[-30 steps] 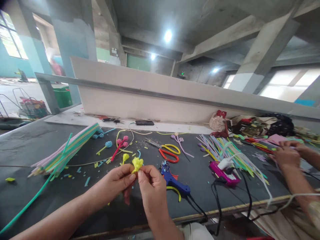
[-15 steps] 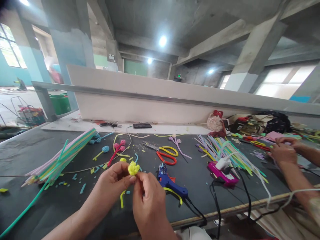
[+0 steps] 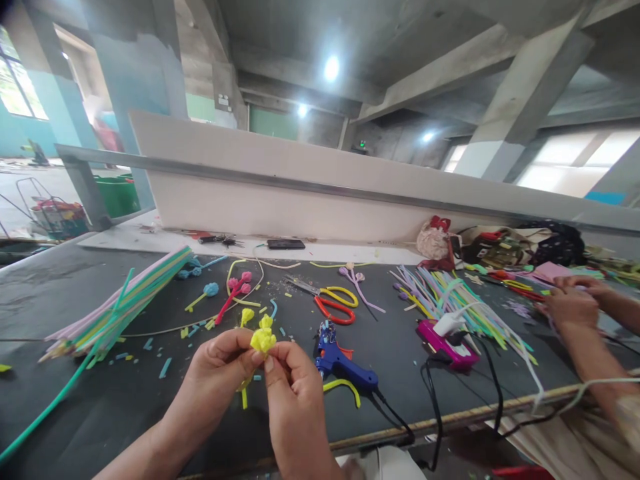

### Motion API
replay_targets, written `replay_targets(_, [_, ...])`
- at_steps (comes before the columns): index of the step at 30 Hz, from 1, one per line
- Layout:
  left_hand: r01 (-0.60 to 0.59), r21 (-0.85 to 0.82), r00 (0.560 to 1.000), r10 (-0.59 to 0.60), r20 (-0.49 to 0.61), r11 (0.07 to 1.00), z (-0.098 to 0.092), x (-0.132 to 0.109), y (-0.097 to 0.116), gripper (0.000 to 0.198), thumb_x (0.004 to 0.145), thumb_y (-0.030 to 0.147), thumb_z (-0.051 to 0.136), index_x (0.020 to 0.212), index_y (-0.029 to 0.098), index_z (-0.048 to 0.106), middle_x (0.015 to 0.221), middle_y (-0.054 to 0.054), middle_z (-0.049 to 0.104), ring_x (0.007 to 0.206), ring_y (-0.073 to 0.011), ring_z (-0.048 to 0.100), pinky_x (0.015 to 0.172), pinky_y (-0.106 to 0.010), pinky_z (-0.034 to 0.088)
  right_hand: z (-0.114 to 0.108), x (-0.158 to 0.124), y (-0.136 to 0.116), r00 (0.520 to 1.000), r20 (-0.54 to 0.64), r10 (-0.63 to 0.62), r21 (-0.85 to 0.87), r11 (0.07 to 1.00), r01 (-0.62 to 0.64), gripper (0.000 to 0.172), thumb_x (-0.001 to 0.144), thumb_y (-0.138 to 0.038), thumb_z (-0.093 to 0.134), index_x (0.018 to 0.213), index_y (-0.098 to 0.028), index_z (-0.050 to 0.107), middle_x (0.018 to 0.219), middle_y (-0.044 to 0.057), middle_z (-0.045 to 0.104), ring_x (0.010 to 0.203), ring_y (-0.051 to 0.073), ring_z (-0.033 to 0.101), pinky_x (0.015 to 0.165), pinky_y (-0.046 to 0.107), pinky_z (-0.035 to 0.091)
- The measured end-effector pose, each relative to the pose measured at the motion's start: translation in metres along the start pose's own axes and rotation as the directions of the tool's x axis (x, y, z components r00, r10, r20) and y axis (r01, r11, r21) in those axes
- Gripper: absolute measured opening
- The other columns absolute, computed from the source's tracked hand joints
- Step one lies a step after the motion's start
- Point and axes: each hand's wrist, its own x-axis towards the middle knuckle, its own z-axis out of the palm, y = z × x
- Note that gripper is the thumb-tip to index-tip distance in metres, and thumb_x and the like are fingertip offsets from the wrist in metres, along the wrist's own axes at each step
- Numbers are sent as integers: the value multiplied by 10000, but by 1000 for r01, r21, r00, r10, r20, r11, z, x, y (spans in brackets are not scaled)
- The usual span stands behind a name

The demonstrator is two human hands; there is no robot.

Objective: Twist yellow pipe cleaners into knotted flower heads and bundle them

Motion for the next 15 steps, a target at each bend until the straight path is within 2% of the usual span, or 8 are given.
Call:
replay_targets(3, [103, -111, 995, -103, 6, 988, 3, 2, -2, 184, 653, 287, 719, 610, 139, 617, 556, 24, 575, 546, -90, 497, 554, -198, 414, -1, 5, 0, 997, -14, 71, 77, 995, -69, 130, 755, -297, 606, 709, -179, 637, 611, 3, 634, 588, 161, 582, 569, 253, 483])
replay_targets(6, [161, -152, 987, -159, 21, 975, 6, 1, -4, 193, 647, 314, 725, 695, 141, 658, 578, 19, 595, 541, -103, 535, 578, -226, 450, -5, 9, -2, 997, -57, 54, -4, 999, -54, 138, 733, -302, 612, 677, -177, 633, 604, 12, 639, 573, 170, 583, 546, 259, 478])
replay_targets(11, [156, 47, 987, -155, -34, 987, 4, -2, -5, 175, 661, 318, 693, 707, 151, 670, 513, 47, 530, 429, -72, 417, 423, -190, 350, -11, 11, -3, 995, -89, -33, -216, 976, 13, 164, 742, -310, 580, 678, -171, 640, 634, 33, 652, 595, 181, 585, 552, 264, 471])
replay_targets(15, [16, 263, 999, -6, -42, 965, -2, -1, -2, 119, 686, 271, 665, 670, 156, 689, 586, 20, 593, 564, -105, 484, 543, -200, 384, -14, 9, -3, 995, -56, -84, -317, 946, 62, 169, 763, -310, 572, 676, -176, 627, 612, 18, 622, 572, 169, 557, 555, 261, 450])
